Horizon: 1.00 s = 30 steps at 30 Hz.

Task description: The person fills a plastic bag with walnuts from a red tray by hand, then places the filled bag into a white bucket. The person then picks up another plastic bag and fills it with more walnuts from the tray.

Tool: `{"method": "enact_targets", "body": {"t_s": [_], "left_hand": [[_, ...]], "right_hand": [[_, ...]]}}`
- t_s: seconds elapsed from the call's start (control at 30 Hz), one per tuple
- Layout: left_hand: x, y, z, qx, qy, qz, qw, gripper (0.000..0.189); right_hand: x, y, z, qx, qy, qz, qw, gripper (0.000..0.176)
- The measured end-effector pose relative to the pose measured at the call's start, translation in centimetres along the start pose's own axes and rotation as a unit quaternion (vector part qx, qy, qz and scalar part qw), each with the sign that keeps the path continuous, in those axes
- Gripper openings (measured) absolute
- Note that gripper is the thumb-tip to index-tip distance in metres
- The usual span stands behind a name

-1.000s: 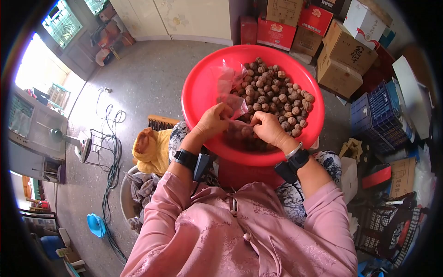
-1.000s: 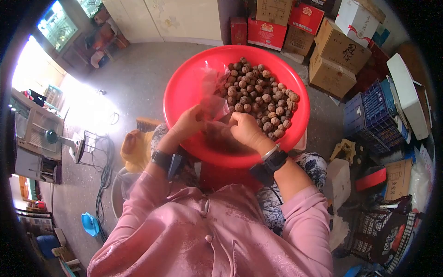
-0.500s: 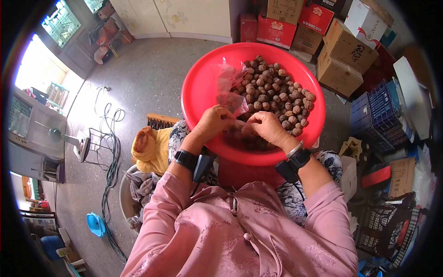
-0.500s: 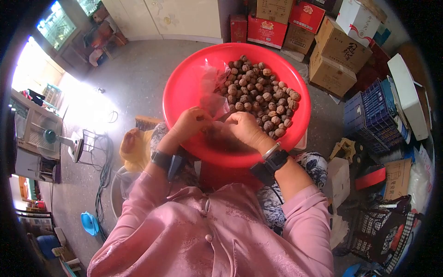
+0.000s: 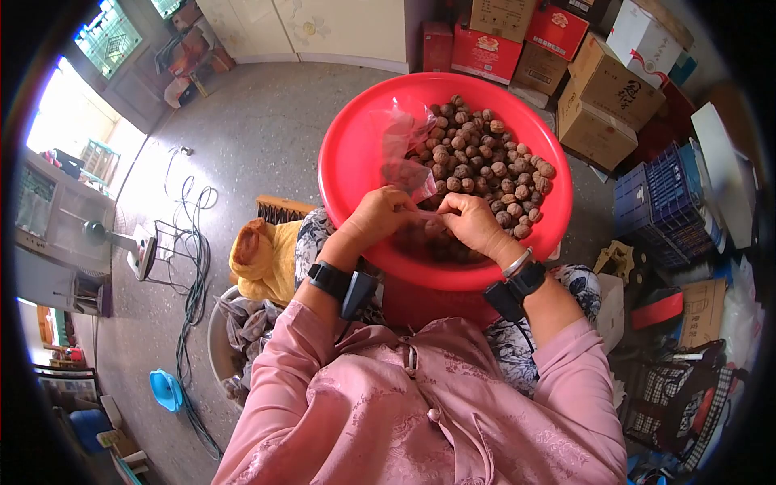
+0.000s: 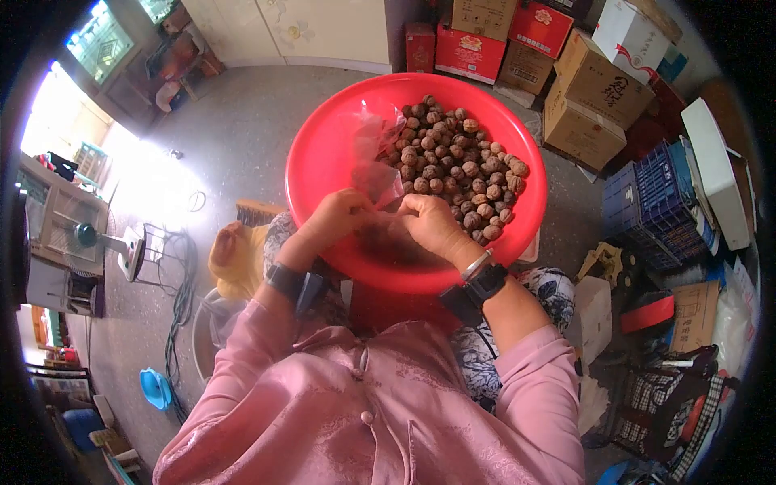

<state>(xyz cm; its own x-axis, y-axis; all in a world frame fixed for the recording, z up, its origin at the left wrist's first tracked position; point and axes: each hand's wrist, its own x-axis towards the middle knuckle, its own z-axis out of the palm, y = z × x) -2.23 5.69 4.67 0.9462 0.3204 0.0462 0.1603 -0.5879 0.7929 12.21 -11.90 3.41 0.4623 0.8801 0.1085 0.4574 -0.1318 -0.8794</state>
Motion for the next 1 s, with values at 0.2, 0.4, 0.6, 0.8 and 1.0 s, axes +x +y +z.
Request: {"method": "enact_targets", "body": {"t_s": [0.2,0.4,0.6,0.8,1.0], "left_hand": [[-0.3,1.0,0.1,-0.077,0.012,-0.058,0.995,0.008],[-0.8,3.5,-2.2,-0.039,0.102,0.005,0.994,0.005],[-3.8,7.6,-8.0,-0.021,0.192,0.104,0.976,0.003],[-11.9,10.2,-15.6,-0.180,0.283,0.030,0.942,0.003],[-23.3,6.6,-20.6,-0.096,0.376,-0.071,0.919,0.005]], "right_hand": [[0.2,0.2,-0.2,0.041,0.013,-0.021,0.999,0.014],[0.3,-1.0,-1.6,0.075,0.057,-0.007,0.996,0.028],[0.0,-1.1,-1.1,0.179,0.012,0.086,0.980,0.026],[0.2,0.7,-0.4,0.055,0.053,-0.023,0.997,0.021],[-0.3,-1.2,-0.7,-0.055,0.028,-0.053,0.997,0.013]]}}
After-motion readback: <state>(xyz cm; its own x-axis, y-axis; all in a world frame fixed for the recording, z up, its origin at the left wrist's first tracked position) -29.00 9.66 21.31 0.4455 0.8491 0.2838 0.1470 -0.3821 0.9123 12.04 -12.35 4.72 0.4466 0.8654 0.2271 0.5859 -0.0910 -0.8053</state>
